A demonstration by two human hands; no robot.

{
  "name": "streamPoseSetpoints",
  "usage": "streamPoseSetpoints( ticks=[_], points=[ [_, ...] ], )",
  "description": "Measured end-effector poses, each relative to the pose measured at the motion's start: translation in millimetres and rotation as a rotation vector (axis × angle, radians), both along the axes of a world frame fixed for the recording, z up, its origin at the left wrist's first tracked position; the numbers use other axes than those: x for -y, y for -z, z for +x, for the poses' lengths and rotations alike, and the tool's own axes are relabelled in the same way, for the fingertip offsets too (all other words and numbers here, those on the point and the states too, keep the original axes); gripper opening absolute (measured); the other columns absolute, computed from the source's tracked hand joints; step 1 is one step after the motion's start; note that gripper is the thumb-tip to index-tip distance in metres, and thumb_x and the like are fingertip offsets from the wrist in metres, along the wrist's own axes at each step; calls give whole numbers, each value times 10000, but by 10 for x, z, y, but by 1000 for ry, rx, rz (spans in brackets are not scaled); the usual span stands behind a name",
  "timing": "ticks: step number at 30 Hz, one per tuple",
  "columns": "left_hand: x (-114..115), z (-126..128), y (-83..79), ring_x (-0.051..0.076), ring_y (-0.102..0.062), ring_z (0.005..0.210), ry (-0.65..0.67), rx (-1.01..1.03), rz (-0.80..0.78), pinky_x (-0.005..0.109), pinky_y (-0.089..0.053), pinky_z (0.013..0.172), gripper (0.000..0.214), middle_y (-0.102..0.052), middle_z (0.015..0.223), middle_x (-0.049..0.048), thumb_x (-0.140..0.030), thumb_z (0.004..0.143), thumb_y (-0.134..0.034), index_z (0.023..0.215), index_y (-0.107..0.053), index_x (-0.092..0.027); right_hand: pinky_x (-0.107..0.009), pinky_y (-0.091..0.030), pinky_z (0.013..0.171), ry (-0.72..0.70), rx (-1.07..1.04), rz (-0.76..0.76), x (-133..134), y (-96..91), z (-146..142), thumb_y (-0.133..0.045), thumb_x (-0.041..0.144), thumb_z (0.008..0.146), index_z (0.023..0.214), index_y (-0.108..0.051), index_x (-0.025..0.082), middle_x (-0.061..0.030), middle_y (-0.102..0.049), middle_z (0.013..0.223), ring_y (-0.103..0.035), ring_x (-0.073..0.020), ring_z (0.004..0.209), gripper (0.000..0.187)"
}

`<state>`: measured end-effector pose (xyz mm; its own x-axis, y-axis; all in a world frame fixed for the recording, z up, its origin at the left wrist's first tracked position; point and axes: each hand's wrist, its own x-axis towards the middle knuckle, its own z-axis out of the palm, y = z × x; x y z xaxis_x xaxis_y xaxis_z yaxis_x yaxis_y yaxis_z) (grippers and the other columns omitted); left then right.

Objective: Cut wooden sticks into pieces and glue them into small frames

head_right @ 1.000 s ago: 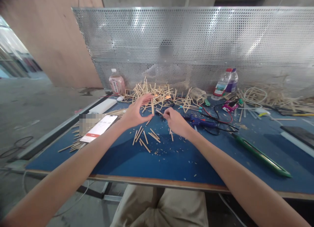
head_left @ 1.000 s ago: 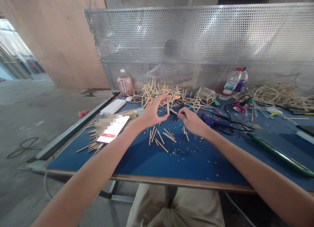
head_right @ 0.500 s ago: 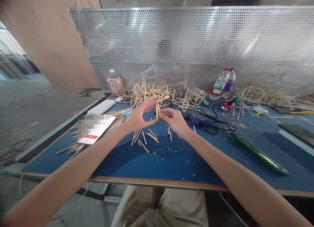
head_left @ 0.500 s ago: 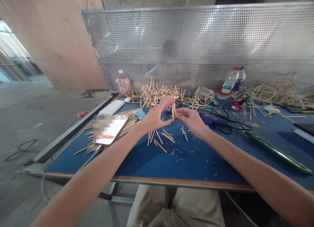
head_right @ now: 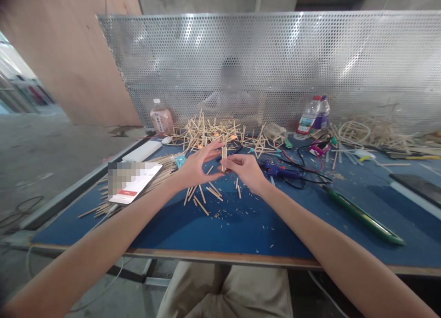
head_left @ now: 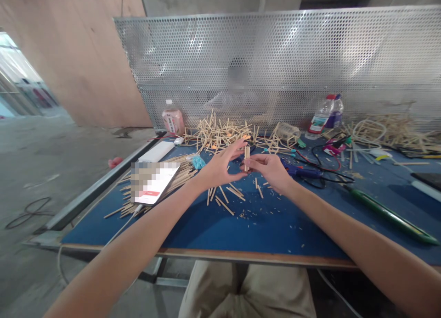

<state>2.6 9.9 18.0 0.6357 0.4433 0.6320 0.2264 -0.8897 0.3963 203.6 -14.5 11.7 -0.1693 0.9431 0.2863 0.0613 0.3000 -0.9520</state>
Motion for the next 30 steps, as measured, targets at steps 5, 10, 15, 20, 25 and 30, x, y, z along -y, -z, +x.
streamPoseSetpoints(
  ticks=[5,10,15,20,25,30],
  points=[
    [-39,-2,31,249,-561,1285,-46,-16,34,457,-486,1089,793,-411,1532,82,-349,858,-689,1514,-245,-347,-379,-541,781,-8,19,19,-14,18,6,-787,467,704,811,-768,242,-34,-752,766,-674,-198,729,250],
    [-70,-7,47,236,-575,1246,-137,-54,195,444,-456,1095,735,-511,1445,81,-435,844,-699,1471,-340,-306,-389,-535,797,-42,18,24,-5,46,-1,-771,455,726,818,-761,235,-29,-743,761,-679,-200,732,239],
    [-74,-42,2,248,-564,1237,-202,-94,264,419,-457,1065,641,-581,1355,90,-464,831,-684,1390,-452,-255,-356,-511,752,-25,40,55,-10,52,3,-734,476,763,788,-739,219,-24,-705,735,-635,-178,701,258],
    [-132,-179,-81,259,-585,1176,-373,-1,366,422,-444,1048,633,-624,1276,93,-461,800,-704,1345,-483,-226,-315,-415,593,93,270,75,-48,41,76,-622,537,841,716,-684,208,-20,-659,673,-521,-140,572,358],
    [-227,-314,-127,254,-626,1047,-505,102,416,425,-470,983,619,-655,1142,81,-473,774,-731,1294,-508,-221,-323,-369,609,157,985,135,-13,8,97,-603,514,847,733,-692,229,-22,-686,723,-583,-185,663,319],
    [-251,-366,-155,268,-606,1106,-548,78,435,431,-453,1003,619,-652,1172,80,-480,775,-732,1292,-504,-228,-309,-393,650,121,1086,289,63,-7,22,-603,488,868,934,-684,222,-25,-688,843,-606,-180,734,286]
  ],
)
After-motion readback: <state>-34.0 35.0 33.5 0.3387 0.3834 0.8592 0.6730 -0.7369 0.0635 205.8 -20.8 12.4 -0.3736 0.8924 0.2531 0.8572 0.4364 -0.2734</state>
